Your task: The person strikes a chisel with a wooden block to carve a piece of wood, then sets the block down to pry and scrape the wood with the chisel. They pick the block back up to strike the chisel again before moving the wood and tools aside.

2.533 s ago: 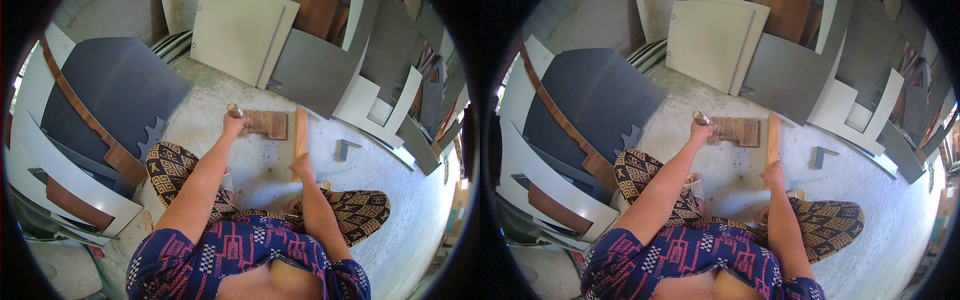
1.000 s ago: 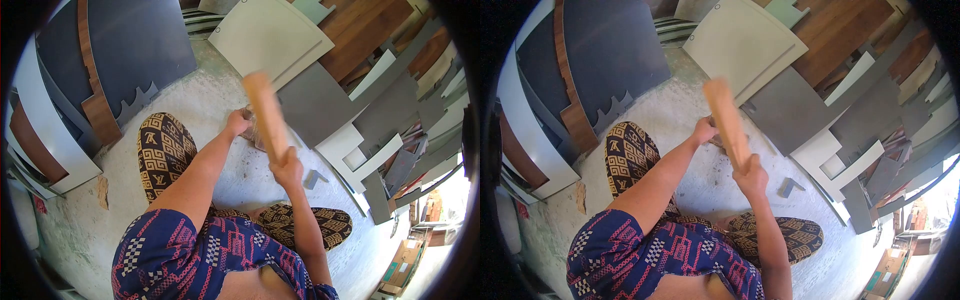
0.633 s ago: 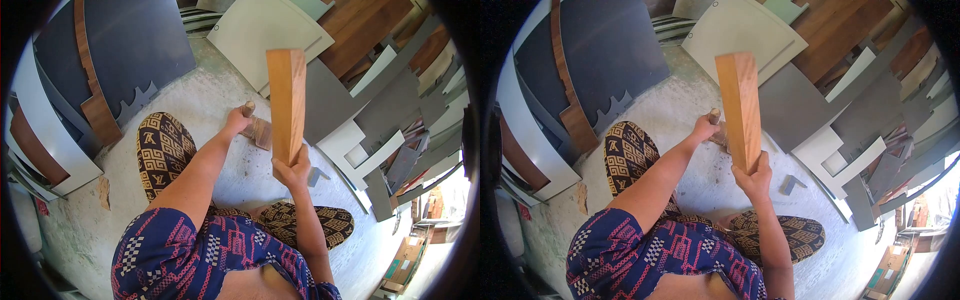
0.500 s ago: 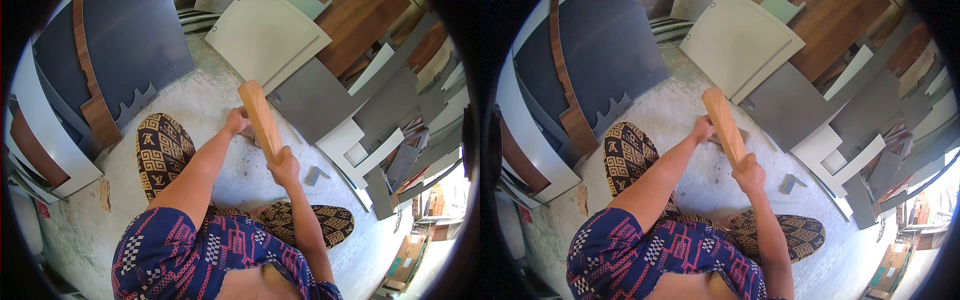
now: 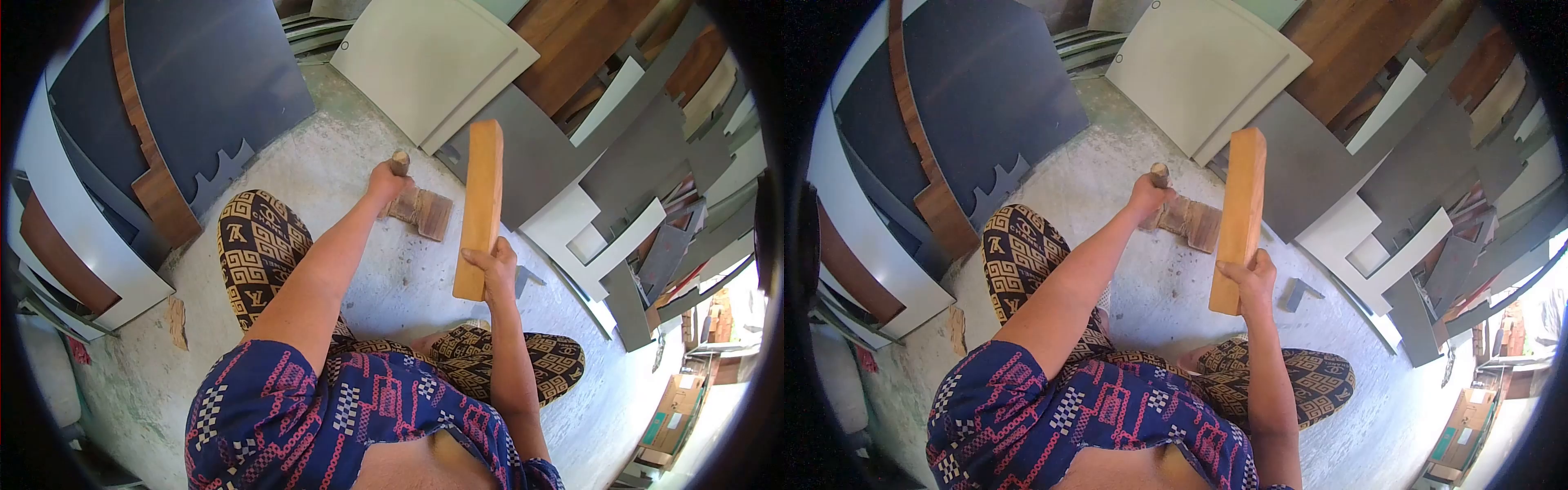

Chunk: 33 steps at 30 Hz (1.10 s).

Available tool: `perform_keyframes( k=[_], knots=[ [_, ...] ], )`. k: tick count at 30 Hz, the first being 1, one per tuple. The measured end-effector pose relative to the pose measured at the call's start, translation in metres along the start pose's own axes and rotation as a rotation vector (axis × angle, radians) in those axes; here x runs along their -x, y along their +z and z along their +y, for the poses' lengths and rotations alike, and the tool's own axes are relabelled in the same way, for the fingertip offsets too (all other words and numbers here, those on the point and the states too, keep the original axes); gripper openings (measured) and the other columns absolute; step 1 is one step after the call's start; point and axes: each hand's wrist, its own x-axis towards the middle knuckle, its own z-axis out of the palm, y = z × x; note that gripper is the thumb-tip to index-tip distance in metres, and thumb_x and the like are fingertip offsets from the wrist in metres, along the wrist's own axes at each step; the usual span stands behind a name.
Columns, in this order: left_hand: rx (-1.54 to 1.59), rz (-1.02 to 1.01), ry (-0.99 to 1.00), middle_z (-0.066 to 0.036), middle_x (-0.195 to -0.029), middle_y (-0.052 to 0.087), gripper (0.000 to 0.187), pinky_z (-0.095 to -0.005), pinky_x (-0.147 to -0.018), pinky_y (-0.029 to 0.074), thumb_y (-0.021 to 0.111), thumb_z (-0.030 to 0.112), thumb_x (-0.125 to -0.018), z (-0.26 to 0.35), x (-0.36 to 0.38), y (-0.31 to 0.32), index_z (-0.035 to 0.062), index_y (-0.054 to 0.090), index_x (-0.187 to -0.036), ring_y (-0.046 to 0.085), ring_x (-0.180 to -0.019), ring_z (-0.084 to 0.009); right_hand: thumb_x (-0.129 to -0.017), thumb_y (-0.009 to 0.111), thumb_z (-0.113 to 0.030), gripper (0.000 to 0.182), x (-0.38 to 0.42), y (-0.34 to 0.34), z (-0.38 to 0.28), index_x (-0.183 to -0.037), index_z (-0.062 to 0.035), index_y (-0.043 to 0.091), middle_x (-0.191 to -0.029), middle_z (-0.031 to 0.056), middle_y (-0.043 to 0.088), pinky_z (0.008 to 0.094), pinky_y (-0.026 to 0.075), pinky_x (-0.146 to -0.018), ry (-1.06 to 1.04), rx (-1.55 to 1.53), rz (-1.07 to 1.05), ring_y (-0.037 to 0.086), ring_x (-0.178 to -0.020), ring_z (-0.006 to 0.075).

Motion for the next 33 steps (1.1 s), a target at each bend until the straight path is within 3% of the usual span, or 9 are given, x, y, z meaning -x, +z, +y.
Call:
perform_keyframes(
  k=[3,9,12,15,19,22,25,29,33],
  knots=[
    [0.046,-0.017,0.014,-0.014,-0.086,0.068,0.035,-0.0356,-0.073,0.05,0.076,0.015,-0.061,-0.005,-0.001,-0.001,0.0011,0.066,-0.092,0.065,-0.081,-0.0248,-0.062,0.075,-0.007,0.034,0.002,0.001,-0.006,-0.086,0.0037,0.055,-0.076,0.0092,0.059,0.029,0.048,-0.058,-0.003,-0.102,0.002,0.058,-0.064,0.0162],
    [0.026,-0.054,-0.007,-0.014,-0.087,0.068,0.036,-0.0358,-0.074,0.05,0.075,0.015,-0.061,-0.02,-0.001,0.001,0.0012,0.066,-0.093,0.065,-0.081,-0.0245,-0.062,0.076,-0.009,0.036,0.001,-0.005,-0.001,-0.088,0.0032,0.054,-0.078,0.0092,0.06,0.0291,0.048,-0.06,-0.071,0.122,0.009,0.057,-0.066,0.0149],
    [0.013,-0.027,-0.027,-0.014,-0.088,0.069,0.038,-0.0356,-0.075,0.05,0.075,0.016,-0.061,-0.013,0.002,-0.001,0.0014,0.066,-0.094,0.065,-0.082,-0.0244,-0.062,0.077,-0.012,0.042,0.023,0.011,-0.031,-0.092,0.0021,0.052,-0.079,0.0083,0.059,0.0285,0.047,-0.061,-0.221,0.012,0.029,0.057,-0.068,0.015],
    [-0.034,-0.014,-0.009,-0.014,-0.09,0.069,0.038,-0.0353,-0.076,0.05,0.075,0.016,-0.062,0.006,0.016,-0.002,0.0015,0.066,-0.096,0.065,-0.084,-0.0247,-0.062,0.078,-0.015,0.049,0.029,0.012,-0.046,-0.099,0.0005,0.05,-0.08,0.0093,0.06,0.029,0.047,-0.063,-0.466,0.202,0.126,0.058,-0.071,0.0149],
    [-0.049,-0.017,-0.02,-0.014,-0.09,0.069,0.037,-0.0346,-0.077,0.05,0.074,0.014,-0.064,0.006,0.017,0.001,0.0017,0.066,-0.097,0.066,-0.083,-0.0247,-0.061,0.078,-0.021,0.056,0.023,0.017,-0.029,-0.105,-0.0035,0.049,-0.081,0.0154,0.063,0.0355,0.05,-0.066,-0.39,0.551,0.097,0.063,-0.073,0.026],
    [0.441,-0.195,0.061,-0.014,-0.089,0.069,0.036,-0.0343,-0.076,0.05,0.074,0.014,-0.064,-0.001,0.015,0.004,0.0019,0.066,-0.098,0.066,-0.081,-0.0244,-0.058,0.078,-0.029,0.058,0.007,0.023,-0.001,-0.102,-0.0053,0.05,-0.081,0.0198,0.065,0.0431,0.05,-0.069,-0.165,0.994,-0.031,0.062,-0.077,0.0401],
    [0.134,-0.092,-0.063,-0.013,-0.089,0.069,0.036,-0.0337,-0.075,0.05,0.074,0.012,-0.064,0.001,0.015,-0.003,0.0018,0.066,-0.098,0.066,-0.08,-0.0225,-0.057,0.079,-0.028,0.057,0.01,0.018,0.002,-0.102,-0.0047,0.053,-0.082,0.0188,0.065,0.0417,0.05,-0.069,-0.255,0.766,-0.012,0.064,-0.076,0.0374],
    [0.035,-0.057,-0.077,-0.013,-0.089,0.069,0.037,-0.0334,-0.074,0.05,0.073,0.008,-0.064,-0.02,0.003,0.005,0.0013,0.065,-0.1,0.065,-0.081,-0.0199,-0.059,0.079,-0.025,0.059,0.023,0.017,-0.027,-0.107,-0.0042,0.053,-0.076,0.0166,0.063,0.0393,0.05,-0.067,-0.451,0.329,0.052,0.063,-0.072,0.0344],
    [0.107,-0.058,-0.02,-0.011,-0.089,0.068,0.037,-0.0332,-0.074,0.05,0.072,0.008,-0.064,-0.018,0.005,0.006,0.0024,0.065,-0.1,0.065,-0.082,-0.0188,-0.063,0.076,-0.025,0.05,0.028,0.028,-0.022,-0.099,-0.004,0.048,-0.079,0.0191,0.062,0.0385,0.049,-0.071,-0.256,0.588,0.031,0.063,-0.078,0.0339]
  ],
)
